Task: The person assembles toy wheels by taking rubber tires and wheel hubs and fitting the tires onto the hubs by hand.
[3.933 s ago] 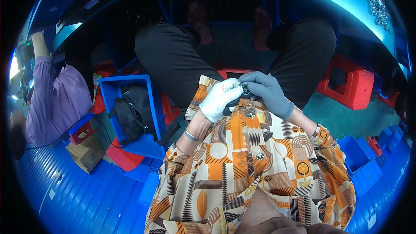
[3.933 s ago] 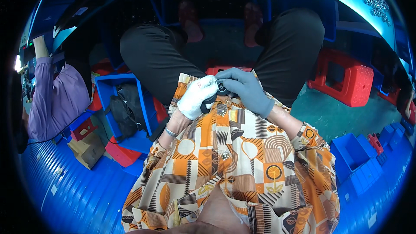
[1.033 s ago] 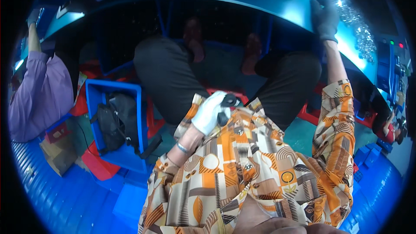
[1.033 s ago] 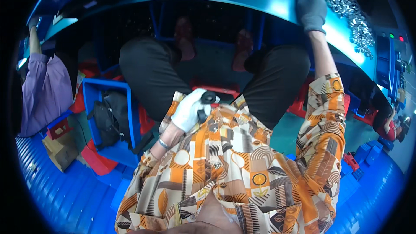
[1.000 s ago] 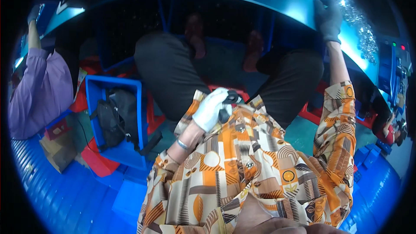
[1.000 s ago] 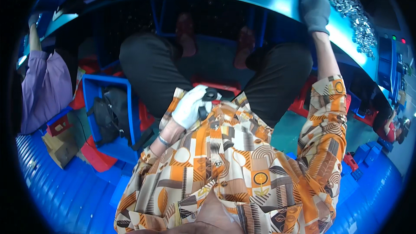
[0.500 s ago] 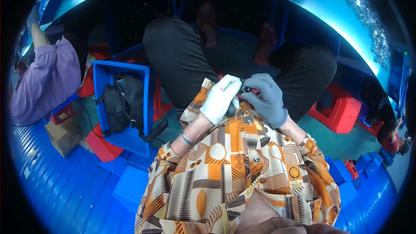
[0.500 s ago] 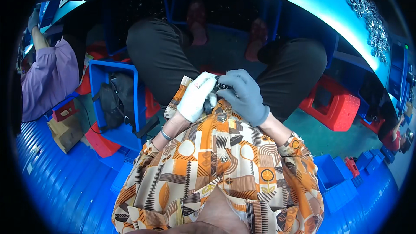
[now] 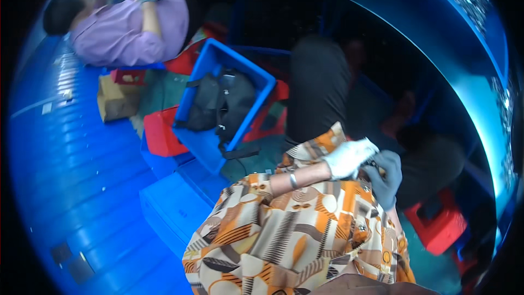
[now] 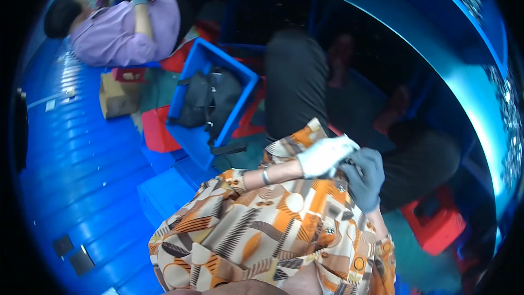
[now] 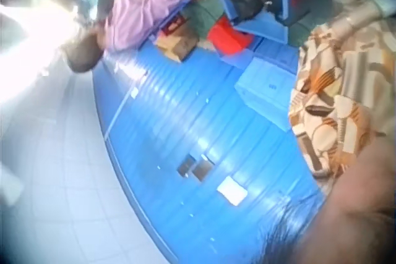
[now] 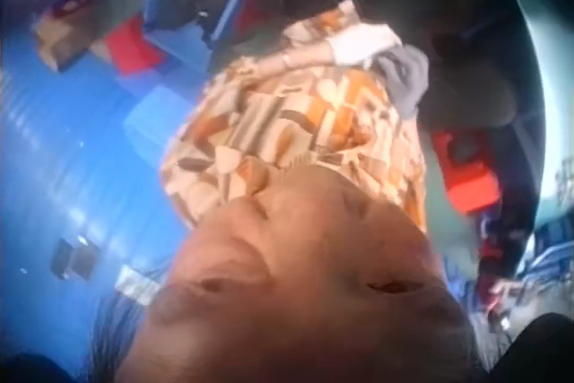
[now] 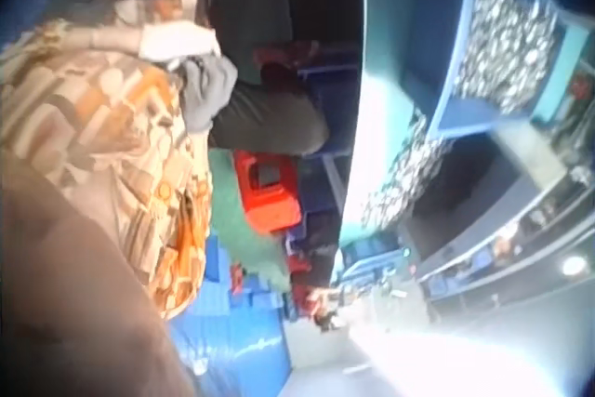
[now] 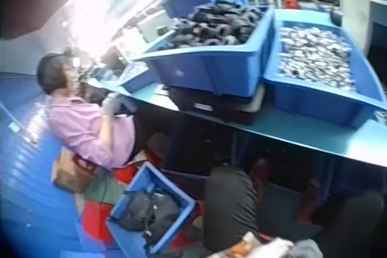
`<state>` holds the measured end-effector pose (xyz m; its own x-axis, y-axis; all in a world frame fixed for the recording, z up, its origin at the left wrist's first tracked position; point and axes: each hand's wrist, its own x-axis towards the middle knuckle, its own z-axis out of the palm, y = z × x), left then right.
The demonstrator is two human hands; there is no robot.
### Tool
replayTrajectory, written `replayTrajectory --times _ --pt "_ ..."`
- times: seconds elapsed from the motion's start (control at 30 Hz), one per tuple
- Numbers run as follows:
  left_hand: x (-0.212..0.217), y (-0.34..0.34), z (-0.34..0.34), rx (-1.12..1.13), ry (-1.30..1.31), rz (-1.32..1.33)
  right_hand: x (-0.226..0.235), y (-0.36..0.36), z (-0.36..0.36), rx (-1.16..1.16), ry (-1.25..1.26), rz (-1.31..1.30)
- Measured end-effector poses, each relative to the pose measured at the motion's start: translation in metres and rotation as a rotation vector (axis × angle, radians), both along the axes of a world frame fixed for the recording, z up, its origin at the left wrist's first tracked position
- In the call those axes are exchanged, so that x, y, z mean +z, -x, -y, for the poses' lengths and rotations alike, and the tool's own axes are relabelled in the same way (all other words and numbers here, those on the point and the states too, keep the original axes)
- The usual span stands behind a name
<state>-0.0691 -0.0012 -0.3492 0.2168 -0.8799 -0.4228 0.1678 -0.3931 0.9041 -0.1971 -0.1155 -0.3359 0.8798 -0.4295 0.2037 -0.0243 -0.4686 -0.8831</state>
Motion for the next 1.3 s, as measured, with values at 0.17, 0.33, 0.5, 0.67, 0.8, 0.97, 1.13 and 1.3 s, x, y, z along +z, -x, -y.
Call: replayTrajectory --times 0.17,0.33,0.5,0.67,0.8,0.97,1.13,1.3 --pt "0.013 0.003 -0.001 0.116 -0.06 -0.216 0.002 0.004 -0.006 -0.093 -0.193 -0.05" --pt "0.013 -0.004 0.002 0.073 -0.047 -0.161 0.003 -0.004 -0.007 -0.235 -0.579 -0.13" --pt "0.009 -0.004 0.003 0.252 -0.096 -0.323 -0.004 -0.01 -0.002 -0.127 -0.514 -0.142" --pt "-0.007 -0.008 0.008 0.311 -0.136 -0.426 -0.007 -0.021 0.005 -0.115 -0.541 -0.182" --pt "-0.013 -0.006 0.009 0.304 -0.143 -0.396 -0.016 -0.023 0.011 -0.136 -0.637 -0.24" --pt "-0.03 0.001 0.006 0.248 -0.013 -0.204 -0.028 -0.023 0.019 -0.1 -0.685 -0.236" --pt "-0.034 -0.001 0.005 0.237 -0.087 -0.23 -0.038 -0.029 0.023 -0.068 -0.726 -0.274" --pt "-0.016 -0.013 0.012 0.185 -0.33 -0.205 -0.041 -0.038 0.024 -0.023 -0.669 -0.306"
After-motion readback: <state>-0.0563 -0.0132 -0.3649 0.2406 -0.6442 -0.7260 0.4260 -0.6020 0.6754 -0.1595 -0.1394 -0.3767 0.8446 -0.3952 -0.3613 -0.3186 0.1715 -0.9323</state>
